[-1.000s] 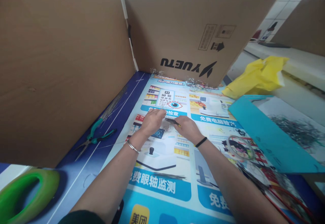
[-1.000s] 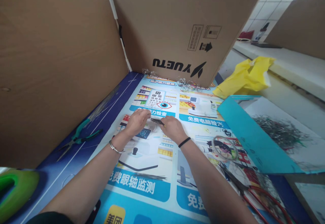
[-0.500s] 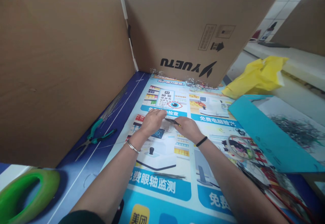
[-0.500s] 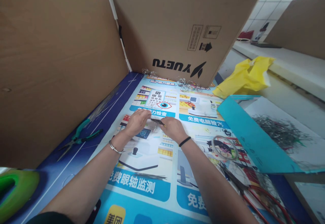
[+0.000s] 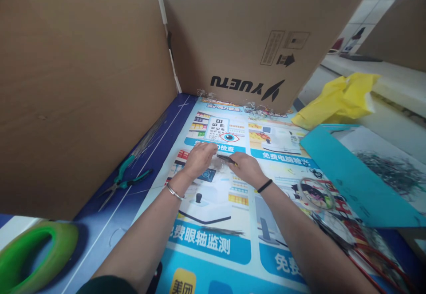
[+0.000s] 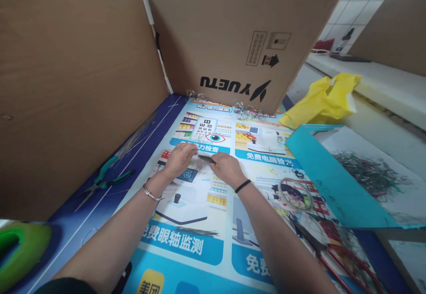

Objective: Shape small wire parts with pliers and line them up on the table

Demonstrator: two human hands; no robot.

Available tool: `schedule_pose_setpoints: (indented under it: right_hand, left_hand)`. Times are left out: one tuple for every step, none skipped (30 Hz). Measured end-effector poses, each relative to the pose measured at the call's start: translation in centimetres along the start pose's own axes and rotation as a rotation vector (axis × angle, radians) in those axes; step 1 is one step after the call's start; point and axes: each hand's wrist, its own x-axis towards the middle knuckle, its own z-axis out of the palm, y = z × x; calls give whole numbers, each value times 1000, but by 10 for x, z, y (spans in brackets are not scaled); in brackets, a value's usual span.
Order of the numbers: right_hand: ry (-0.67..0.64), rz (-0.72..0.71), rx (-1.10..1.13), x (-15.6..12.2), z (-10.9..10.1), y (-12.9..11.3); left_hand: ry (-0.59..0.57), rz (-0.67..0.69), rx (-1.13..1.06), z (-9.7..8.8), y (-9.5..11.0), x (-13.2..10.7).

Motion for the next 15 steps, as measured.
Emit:
schedule_pose_setpoints:
  right_hand:
    - [1,-2,0,0,0,0]
    - [3,-5,-1,-1,0,-1]
    - [5,-11,-3,-1,0,-1]
    - [6,-19,-6,-1,0,-1]
    - [6,-27,-13,-2,0,-1]
    - [5,-36,-23,-2,-1,-1]
    - [3,-43,-34,-2,-1,0]
    - [1,-50,-47,-2,-2,1]
    - [-3,-58,-61,-2,-3,3]
    - [-5,-66,-76,-2,-4,5]
    - [-6,-74,-90,-1,-4,7]
    - [-5,-83,-98,-1,-5,9]
    - [1,-88,-95,-1,-5,11]
    - [11,-86,-74,0,-5,12]
    - [25,-74,-28,1,-4,13]
  left_hand:
    - [1,-3,4,0,0,0]
    - [4,-4,9,0,1,0]
    - [8,-5,13,0,1,0]
    - [12,-5,17,0,1,-1]
    - [17,-3,22,0,2,-1]
    - [19,1,27,0,1,-1]
    - [19,5,32,0,1,-1]
    - [15,12,35,1,1,-1]
    - [8,20,37,1,0,-1]
    - [0,29,38,1,0,-1]
    - [-6,37,40,1,-1,-1]
    - [-12,44,43,2,-1,-1]
    - [-14,51,47,2,-2,-1]
    - [-12,55,51,2,-2,-1]
    - [-8,55,54,1,-2,-1]
